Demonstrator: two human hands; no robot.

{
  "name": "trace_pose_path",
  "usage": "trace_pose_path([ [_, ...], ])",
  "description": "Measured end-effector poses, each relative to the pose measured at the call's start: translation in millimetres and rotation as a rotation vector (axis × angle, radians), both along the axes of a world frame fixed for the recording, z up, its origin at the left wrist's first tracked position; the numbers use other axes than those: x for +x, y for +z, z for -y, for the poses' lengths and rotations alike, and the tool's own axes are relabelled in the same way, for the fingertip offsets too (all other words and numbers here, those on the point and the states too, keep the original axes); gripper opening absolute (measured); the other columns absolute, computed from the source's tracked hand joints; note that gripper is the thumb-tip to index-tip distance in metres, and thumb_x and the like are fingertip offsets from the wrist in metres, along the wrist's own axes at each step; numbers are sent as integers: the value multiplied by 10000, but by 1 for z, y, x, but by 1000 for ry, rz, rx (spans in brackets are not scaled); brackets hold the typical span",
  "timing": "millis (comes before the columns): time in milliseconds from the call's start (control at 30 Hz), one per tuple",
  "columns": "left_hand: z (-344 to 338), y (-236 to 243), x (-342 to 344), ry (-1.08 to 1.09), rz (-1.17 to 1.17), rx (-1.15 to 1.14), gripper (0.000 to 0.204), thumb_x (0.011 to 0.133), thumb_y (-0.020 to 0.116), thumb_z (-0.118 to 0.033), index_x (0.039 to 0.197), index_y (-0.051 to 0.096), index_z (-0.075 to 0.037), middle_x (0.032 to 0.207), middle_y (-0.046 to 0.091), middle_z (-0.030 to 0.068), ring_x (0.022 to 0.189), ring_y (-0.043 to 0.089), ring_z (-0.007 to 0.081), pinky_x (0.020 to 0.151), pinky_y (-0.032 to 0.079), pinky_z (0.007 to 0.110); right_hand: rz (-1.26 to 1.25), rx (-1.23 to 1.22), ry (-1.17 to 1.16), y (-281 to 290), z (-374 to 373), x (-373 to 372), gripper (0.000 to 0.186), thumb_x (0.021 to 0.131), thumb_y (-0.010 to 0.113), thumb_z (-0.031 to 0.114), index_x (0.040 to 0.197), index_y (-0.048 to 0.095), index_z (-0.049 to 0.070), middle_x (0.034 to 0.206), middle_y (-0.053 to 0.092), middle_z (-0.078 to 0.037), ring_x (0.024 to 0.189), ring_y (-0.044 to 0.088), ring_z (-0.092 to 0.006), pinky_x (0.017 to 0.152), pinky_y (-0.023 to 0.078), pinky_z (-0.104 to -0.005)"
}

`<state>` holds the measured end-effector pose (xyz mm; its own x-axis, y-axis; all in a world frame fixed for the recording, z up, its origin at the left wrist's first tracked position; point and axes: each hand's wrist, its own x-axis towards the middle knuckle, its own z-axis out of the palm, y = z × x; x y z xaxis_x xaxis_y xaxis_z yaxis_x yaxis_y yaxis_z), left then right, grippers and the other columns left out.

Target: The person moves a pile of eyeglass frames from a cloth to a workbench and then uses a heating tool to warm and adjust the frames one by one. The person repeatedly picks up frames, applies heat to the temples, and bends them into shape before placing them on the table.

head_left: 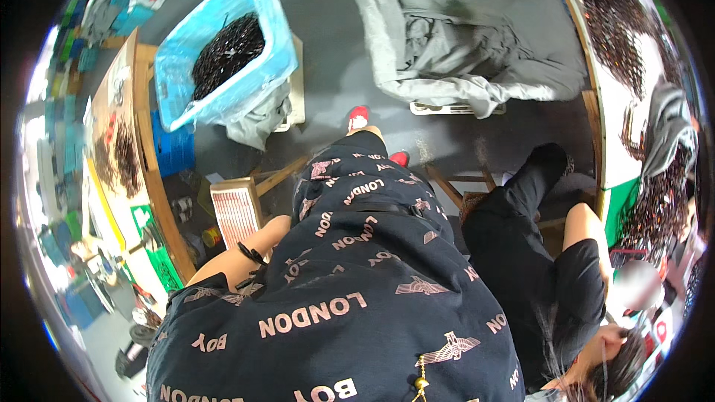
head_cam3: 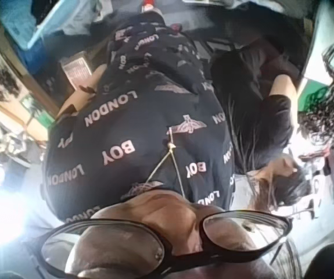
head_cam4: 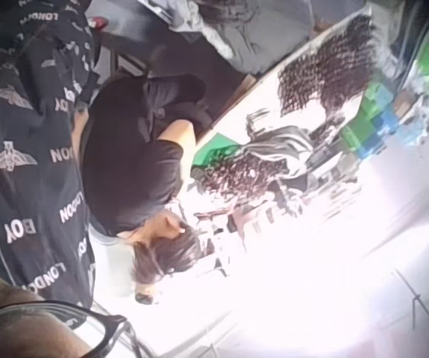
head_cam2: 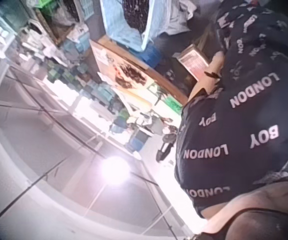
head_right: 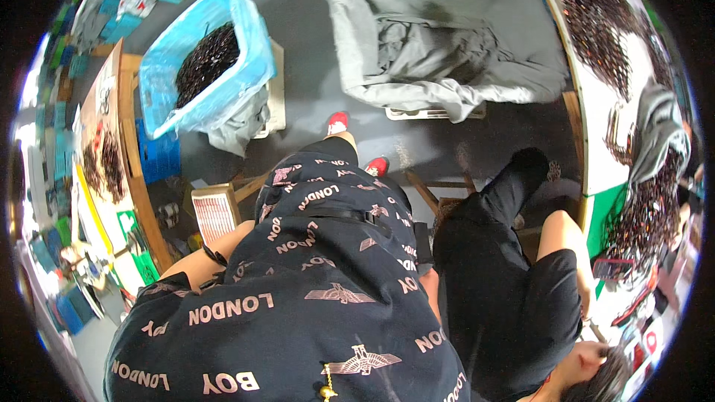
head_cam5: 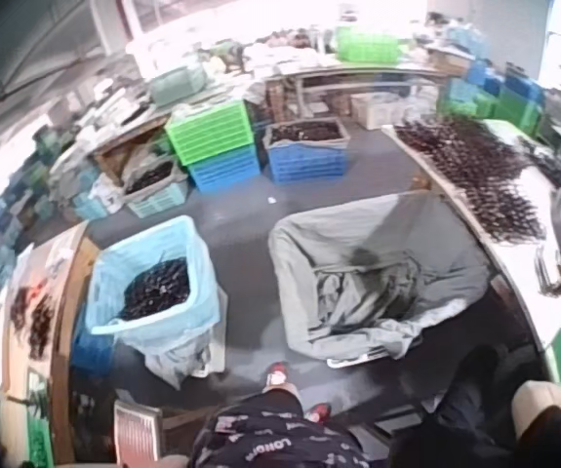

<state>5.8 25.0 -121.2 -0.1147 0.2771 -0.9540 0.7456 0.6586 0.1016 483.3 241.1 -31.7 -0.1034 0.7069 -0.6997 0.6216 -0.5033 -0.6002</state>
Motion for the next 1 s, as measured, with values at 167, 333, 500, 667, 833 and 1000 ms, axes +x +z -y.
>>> trace_pose_path([
  [167,-89,49,-30,-28,-95,274,210,688,609,-158,852,653,-33,820,644,188,794,631,317,692,491,391,220,-7,15,-31,38,9,227,774,521,88,966,606,4,838,620,-213,817,610,-344,740,469,-393],
  [333,-222,114,-64,85,-133,513,176,764,566,-96,925,583,-27,803,624,115,696,614,216,620,476,320,200,133,-181,-18,16,-25,319,807,543,55,1118,539,-17,1012,604,-203,944,597,-294,817,458,-374],
  [500,-379,222,14,55,169,727,500,826,559,-182,1281,409,-40,1236,474,192,1165,445,287,975,356,352,-54,649,-389,84,-65,-81,519,845,541,89,1325,364,6,1346,404,-138,1255,364,-248,1048,242,-348],
  [667,-406,224,47,-500,837,538,441,913,470,-266,1318,408,-103,1378,369,125,1306,293,281,1081,188,371,-606,-71,-230,118,-101,-110,513,849,561,182,1311,401,27,1298,465,-117,1244,389,-214,1039,260,-318],
  [833,-481,186,-27,89,722,857,522,964,343,-336,1368,282,-11,1402,322,139,1319,259,227,1086,172,351,-135,597,-980,111,-112,-104,501,950,403,325,1360,314,51,1304,439,-141,1230,391,-198,1063,231,-330],
  [1000,-479,161,24,-655,954,481,493,946,395,-303,1374,305,-75,1424,288,127,1334,223,230,1080,170,330,-230,184,-303,90,-107,-147,443,917,454,272,1299,418,51,1302,443,-176,1221,415,-261,1032,294,-344],
])
